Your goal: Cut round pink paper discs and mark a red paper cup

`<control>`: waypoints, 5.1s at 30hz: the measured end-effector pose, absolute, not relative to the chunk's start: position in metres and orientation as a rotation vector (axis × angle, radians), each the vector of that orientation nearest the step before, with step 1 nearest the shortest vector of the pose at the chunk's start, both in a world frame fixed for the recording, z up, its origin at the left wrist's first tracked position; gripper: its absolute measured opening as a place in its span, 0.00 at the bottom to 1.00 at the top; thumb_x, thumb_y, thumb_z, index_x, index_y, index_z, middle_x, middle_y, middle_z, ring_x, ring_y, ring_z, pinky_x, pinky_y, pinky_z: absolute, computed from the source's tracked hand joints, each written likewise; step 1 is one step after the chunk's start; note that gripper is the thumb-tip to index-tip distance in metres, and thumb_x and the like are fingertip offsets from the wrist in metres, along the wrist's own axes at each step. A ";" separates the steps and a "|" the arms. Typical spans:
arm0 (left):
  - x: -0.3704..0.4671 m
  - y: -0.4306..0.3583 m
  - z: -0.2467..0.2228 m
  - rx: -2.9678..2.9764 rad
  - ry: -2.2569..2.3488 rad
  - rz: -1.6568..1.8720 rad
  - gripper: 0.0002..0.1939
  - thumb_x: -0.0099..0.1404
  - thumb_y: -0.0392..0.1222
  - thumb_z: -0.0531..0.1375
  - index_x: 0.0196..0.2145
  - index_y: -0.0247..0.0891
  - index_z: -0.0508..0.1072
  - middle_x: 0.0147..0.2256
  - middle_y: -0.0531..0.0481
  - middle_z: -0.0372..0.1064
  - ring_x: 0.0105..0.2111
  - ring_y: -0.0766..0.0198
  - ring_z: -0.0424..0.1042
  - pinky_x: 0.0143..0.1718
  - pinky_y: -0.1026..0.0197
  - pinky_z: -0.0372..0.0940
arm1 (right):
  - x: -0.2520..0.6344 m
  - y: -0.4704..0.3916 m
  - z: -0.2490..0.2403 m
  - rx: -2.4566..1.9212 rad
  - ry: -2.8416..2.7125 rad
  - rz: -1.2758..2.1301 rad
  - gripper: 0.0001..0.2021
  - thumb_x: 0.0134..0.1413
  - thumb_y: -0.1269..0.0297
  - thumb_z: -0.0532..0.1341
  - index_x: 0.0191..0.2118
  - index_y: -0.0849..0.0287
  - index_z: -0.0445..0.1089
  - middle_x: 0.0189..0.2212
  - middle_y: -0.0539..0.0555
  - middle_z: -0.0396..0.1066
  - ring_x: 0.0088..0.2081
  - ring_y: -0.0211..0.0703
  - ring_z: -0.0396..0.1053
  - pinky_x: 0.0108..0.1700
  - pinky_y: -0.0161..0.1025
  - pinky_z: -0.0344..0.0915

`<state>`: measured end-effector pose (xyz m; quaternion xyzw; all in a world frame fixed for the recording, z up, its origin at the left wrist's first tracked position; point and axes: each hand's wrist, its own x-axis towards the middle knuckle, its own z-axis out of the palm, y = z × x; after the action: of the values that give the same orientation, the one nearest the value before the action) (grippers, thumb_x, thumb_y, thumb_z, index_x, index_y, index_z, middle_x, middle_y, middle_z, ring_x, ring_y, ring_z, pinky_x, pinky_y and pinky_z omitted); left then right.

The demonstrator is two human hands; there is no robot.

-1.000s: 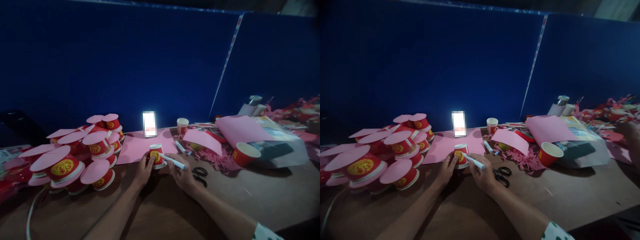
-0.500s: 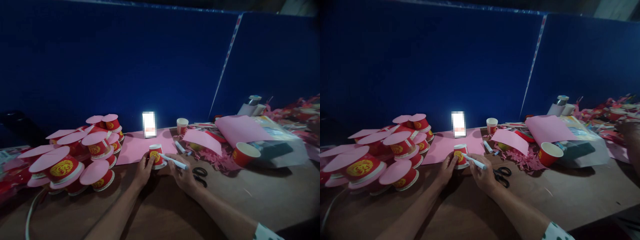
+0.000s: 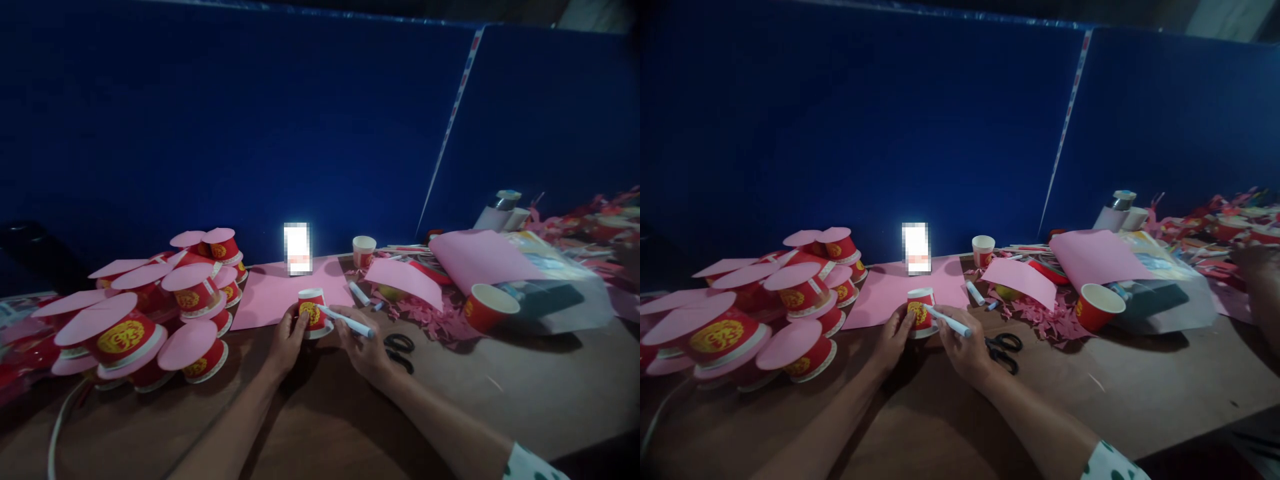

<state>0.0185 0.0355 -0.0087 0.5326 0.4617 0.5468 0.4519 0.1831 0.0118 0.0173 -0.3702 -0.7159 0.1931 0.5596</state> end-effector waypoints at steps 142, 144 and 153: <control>0.017 0.026 -0.010 1.271 1.051 1.468 0.39 0.42 0.44 0.68 0.50 0.35 0.59 0.48 0.36 0.61 0.44 0.54 0.66 0.44 0.53 0.62 | 0.175 0.029 -0.018 -1.188 -1.645 0.409 0.17 0.56 0.56 0.51 0.47 0.57 0.64 0.47 0.60 0.67 0.45 0.52 0.68 0.46 0.50 0.64; 0.017 0.025 -0.010 1.279 1.063 1.480 0.40 0.40 0.44 0.69 0.50 0.35 0.60 0.49 0.35 0.59 0.45 0.53 0.65 0.44 0.54 0.62 | 0.177 0.033 -0.022 -1.201 -1.612 0.368 0.19 0.55 0.53 0.50 0.45 0.57 0.66 0.47 0.60 0.67 0.48 0.53 0.65 0.48 0.50 0.63; 0.017 0.026 -0.011 1.273 0.951 1.510 0.32 0.47 0.44 0.66 0.48 0.36 0.60 0.45 0.40 0.65 0.42 0.58 0.68 0.43 0.55 0.63 | 0.178 0.036 -0.023 -1.299 -1.608 0.349 0.23 0.52 0.48 0.50 0.46 0.59 0.66 0.47 0.61 0.67 0.45 0.53 0.67 0.42 0.47 0.66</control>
<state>0.0172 0.0259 -0.0112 0.5164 0.3858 0.6128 0.4571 0.1783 0.0359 -0.0234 -0.5369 -0.6646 0.1442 0.4992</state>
